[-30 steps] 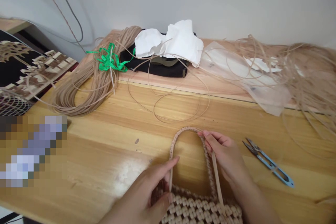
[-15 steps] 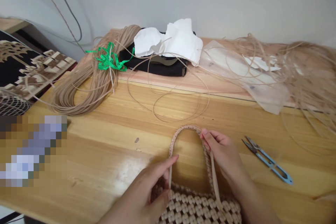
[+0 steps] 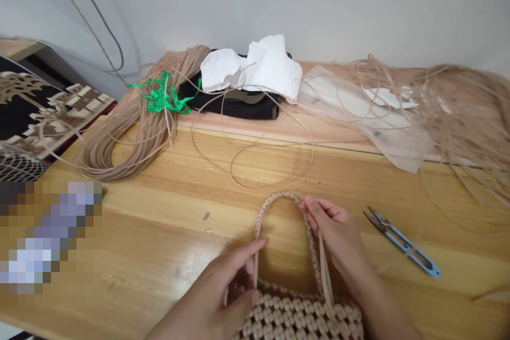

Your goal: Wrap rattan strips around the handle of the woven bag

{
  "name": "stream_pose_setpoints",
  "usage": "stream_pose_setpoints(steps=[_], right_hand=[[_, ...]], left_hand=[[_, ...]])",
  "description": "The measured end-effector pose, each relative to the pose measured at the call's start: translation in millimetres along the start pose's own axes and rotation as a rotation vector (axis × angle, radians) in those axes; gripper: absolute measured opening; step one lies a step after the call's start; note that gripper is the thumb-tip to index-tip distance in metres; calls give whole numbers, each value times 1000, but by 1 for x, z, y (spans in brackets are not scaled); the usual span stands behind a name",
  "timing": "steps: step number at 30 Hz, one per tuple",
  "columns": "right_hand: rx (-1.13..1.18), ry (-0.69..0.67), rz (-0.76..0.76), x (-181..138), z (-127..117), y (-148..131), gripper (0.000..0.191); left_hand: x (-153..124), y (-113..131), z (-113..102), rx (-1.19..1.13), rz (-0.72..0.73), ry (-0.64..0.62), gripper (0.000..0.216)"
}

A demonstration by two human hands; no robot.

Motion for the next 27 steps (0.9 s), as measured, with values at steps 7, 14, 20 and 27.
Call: stream_pose_setpoints(steps=[7, 14, 20, 27], right_hand=[[53, -55, 19, 0, 3, -1, 45], [45, -169, 64, -2, 5, -4, 45], [135, -146, 77, -3, 5, -5, 47], [345, -194, 159, -4, 10, -1, 42]], left_hand=[[2, -1, 3, -49, 19, -30, 63], [2, -3, 2, -62, 28, -27, 68], [2, 0, 3, -82, 20, -27, 68], [1, 1, 2, -31, 4, -1, 69]])
Point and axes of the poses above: each hand's wrist, its own x-axis towards the middle knuckle, its own z-axis out of the palm, y = z × x, the point moved 7 cm from there along x, towards the middle knuckle, and after that the axes turned 10 degrees about -y, right-handed, at the moved point
